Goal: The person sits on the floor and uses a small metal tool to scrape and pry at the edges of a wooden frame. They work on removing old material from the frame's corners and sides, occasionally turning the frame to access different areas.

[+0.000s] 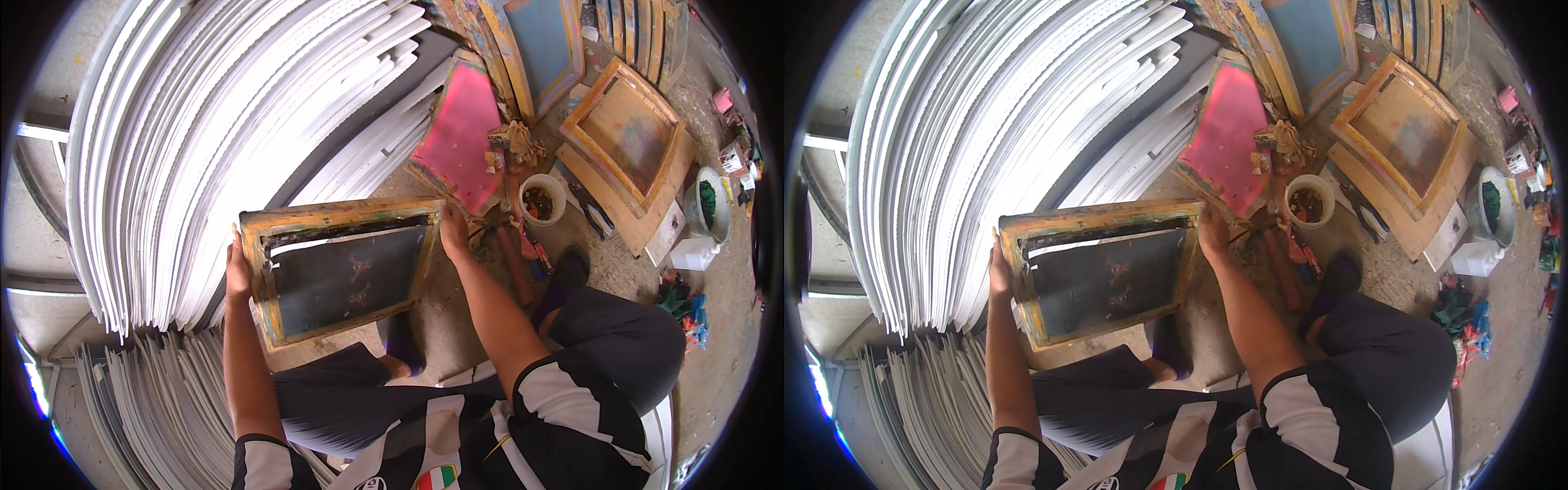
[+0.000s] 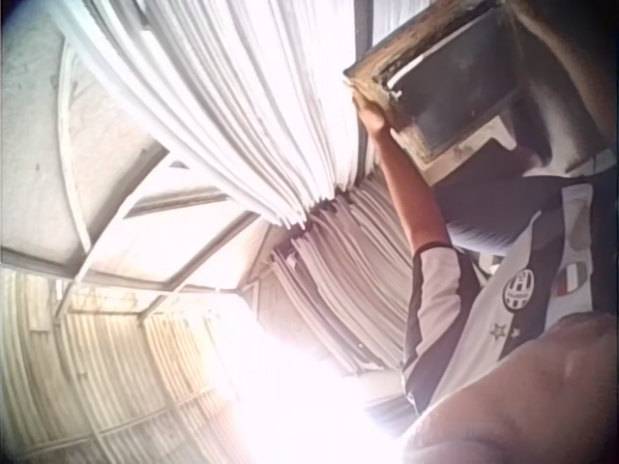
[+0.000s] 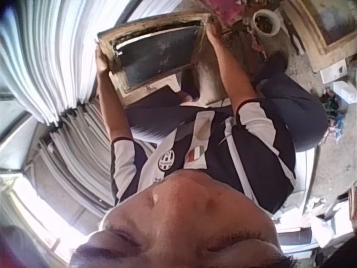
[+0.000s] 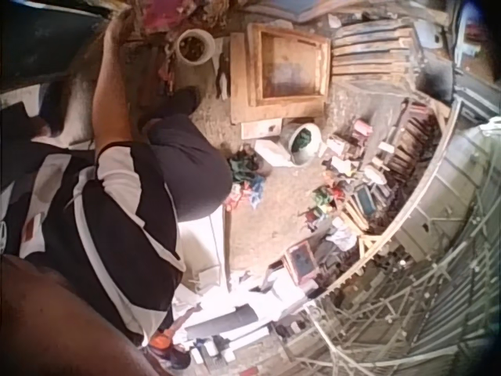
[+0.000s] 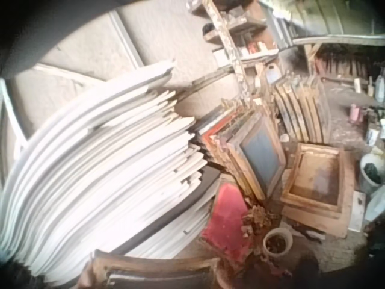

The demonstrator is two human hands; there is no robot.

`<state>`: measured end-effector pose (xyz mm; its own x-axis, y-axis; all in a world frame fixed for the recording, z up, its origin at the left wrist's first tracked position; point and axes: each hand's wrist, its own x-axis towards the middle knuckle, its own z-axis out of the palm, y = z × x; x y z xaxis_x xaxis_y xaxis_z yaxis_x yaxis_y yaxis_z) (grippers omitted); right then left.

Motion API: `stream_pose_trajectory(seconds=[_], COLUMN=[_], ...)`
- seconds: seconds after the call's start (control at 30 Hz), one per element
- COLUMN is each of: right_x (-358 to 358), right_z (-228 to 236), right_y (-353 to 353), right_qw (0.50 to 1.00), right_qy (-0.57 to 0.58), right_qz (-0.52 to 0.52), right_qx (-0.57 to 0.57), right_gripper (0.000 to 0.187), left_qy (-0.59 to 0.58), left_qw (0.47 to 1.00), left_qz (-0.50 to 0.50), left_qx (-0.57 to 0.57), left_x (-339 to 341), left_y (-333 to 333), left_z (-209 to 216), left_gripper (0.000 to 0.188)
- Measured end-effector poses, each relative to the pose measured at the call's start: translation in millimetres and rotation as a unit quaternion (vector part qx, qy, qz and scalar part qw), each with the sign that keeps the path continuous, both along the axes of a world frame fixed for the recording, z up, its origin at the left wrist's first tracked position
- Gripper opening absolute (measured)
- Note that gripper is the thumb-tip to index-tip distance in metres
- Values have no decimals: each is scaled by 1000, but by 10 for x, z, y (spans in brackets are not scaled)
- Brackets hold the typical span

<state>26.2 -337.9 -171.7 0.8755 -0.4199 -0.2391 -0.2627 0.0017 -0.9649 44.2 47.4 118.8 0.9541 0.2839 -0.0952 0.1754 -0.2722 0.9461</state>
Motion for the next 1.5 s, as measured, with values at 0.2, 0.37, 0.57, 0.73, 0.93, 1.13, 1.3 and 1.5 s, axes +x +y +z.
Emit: stream_pose_trajectory(seconds=[0.2, 0.37, 0.57, 0.73, 0.93, 1.13, 1.3, 1.5], right_x=[-56, -18, -41, 6, 139, 322, 462, 584], right_z=[8, 97, 18, 255, 2, -301, -168, -137], right_y=[-104, -243, -107, -131, -94, 20, 88, 70], right_qw=[988, 988, 976, 931, 954, 939, 964, 965], right_qy=[13, -62, -122, -25, 29, 82, 133, 213], right_qz=[117, 129, -7, -101, -168, -293, -198, -143], right_qx=[-100, -57, 183, 351, 246, 160, 119, -48], right_gripper=[49, 29, 23, 30, 33, 43, 65, 71], left_qy=[12, -75, -114, -95, -75, -41, -25, -31], left_qw=[984, 964, 942, 946, 949, 952, 951, 943], left_qz=[-38, -117, -120, -106, -159, -159, -159, -146], left_qx=[176, 225, 291, 291, 262, 260, 264, 297], left_x=[-26, -57, -12, -66, -326, -561, -681, -791], left_y=[26, -487, -646, -721, -1199, -1569, -1741, -1888], left_z=[32, 176, 240, 305, 377, 524, 628, 685], left_gripper=[58, 53, 53, 53, 51, 46, 44, 46])
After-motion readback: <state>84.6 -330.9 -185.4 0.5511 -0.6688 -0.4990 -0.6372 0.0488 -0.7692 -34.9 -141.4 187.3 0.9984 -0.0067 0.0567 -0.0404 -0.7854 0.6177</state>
